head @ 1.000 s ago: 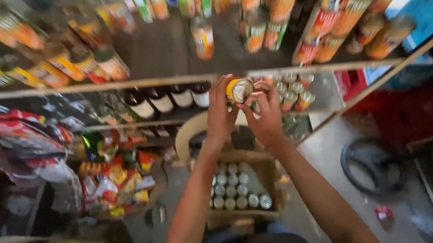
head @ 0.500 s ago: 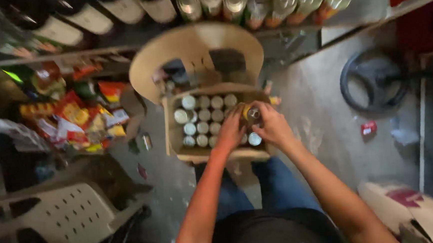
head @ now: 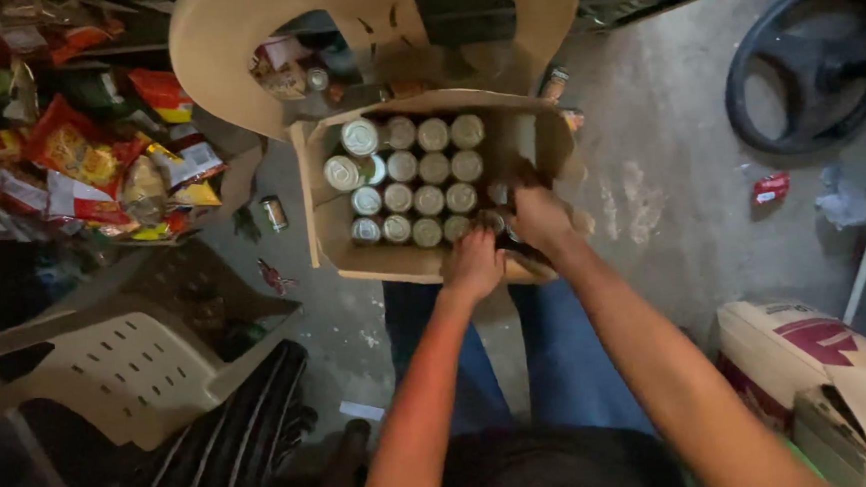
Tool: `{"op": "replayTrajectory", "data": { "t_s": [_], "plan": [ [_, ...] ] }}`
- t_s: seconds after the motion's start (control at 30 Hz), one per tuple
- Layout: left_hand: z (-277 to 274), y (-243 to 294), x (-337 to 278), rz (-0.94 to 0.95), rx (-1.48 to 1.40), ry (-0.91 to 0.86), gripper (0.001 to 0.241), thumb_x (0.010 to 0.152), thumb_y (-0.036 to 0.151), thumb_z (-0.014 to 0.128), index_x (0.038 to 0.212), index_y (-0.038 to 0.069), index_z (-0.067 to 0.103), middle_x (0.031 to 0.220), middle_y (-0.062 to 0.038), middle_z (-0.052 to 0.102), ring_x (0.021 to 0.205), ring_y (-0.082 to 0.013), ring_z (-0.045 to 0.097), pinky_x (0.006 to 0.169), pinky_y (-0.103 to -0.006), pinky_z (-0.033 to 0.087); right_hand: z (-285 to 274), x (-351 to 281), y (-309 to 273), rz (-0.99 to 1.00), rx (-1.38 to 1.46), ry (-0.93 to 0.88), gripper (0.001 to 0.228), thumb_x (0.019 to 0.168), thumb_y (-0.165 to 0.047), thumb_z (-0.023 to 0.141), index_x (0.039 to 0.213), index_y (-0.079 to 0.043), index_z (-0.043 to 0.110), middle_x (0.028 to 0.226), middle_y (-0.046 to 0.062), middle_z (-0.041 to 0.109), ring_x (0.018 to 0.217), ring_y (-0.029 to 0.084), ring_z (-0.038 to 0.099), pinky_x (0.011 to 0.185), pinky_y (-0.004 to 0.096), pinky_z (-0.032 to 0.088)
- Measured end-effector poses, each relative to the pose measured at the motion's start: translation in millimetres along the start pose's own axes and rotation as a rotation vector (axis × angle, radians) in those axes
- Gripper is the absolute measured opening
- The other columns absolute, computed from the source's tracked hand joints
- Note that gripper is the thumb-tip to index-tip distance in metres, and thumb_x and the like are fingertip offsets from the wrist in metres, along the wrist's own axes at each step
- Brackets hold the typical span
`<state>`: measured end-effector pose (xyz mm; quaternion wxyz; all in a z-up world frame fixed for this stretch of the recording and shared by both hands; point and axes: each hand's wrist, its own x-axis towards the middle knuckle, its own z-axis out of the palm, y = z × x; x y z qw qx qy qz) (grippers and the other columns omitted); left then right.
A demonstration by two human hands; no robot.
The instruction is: The person is taking canned food items from a retail shelf and placing them into a cardboard box.
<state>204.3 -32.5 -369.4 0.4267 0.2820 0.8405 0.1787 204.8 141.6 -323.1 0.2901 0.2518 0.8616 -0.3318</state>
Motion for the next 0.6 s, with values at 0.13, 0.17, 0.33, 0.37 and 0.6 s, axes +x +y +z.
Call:
{"op": "replayTrajectory", "data": {
  "t_s": [0.13,0.17,0.33,0.37,0.6],
  "plan": [
    [-10,7,1,-0.038,-0.011,0.021,0.073,0.088,0.029,0.066,0.152,0.008,0.039,0.164,-0.013,0.032,0.14,-0.0363,0.042,0.114,-0.0493,0.037,71,32,50,-0.517,0.029,0.321,0.064,0.091,-0.015,0.066,0.149,0.002,0.045,0.151,0.03,0.048,0.138,0.05,0.048,0.118,0.048,0.04],
    [-11,8,3,-0.055,0.003,0.0,0.075,0.087,0.029,0.067,0.153,0.01,0.037,0.167,-0.009,0.026,0.142,-0.0354,0.039,0.113,-0.0501,0.037,70,31,49,-0.486,0.087,0.254,0.072,0.089,-0.014,0.063,0.154,0.005,0.037,0.155,0.032,0.042,0.142,0.049,0.041,0.12,0.047,0.034],
    [9,-8,16,-0.085,-0.001,-0.012,0.084,0.084,0.027,0.066,0.158,0.014,0.03,0.17,-0.004,0.018,0.148,-0.0348,0.032,0.114,-0.0507,0.034,83,25,53,-0.399,0.016,0.193,0.089,0.08,-0.017,0.066,0.155,0.008,0.026,0.155,0.036,0.032,0.142,0.054,0.032,0.118,0.051,0.028],
    [11,-8,17,-0.077,0.003,-0.009,0.082,0.085,0.028,0.066,0.158,0.014,0.032,0.17,-0.005,0.021,0.148,-0.0356,0.032,0.117,-0.0504,0.033,85,20,54,-0.367,0.033,0.217,0.088,0.084,-0.017,0.064,0.158,0.009,0.024,0.155,0.037,0.032,0.14,0.055,0.033,0.118,0.053,0.028],
    [13,-15,20,0.074,-0.06,0.12,0.078,0.088,0.019,0.063,0.159,0.012,0.034,0.167,-0.011,0.03,0.148,-0.0415,0.031,0.122,-0.0528,0.028,54,-46,8,-0.406,0.013,0.348,0.07,0.084,-0.015,0.065,0.148,-0.003,0.039,0.155,0.02,0.043,0.142,0.048,0.035,0.114,0.055,0.031]
  ]
}}
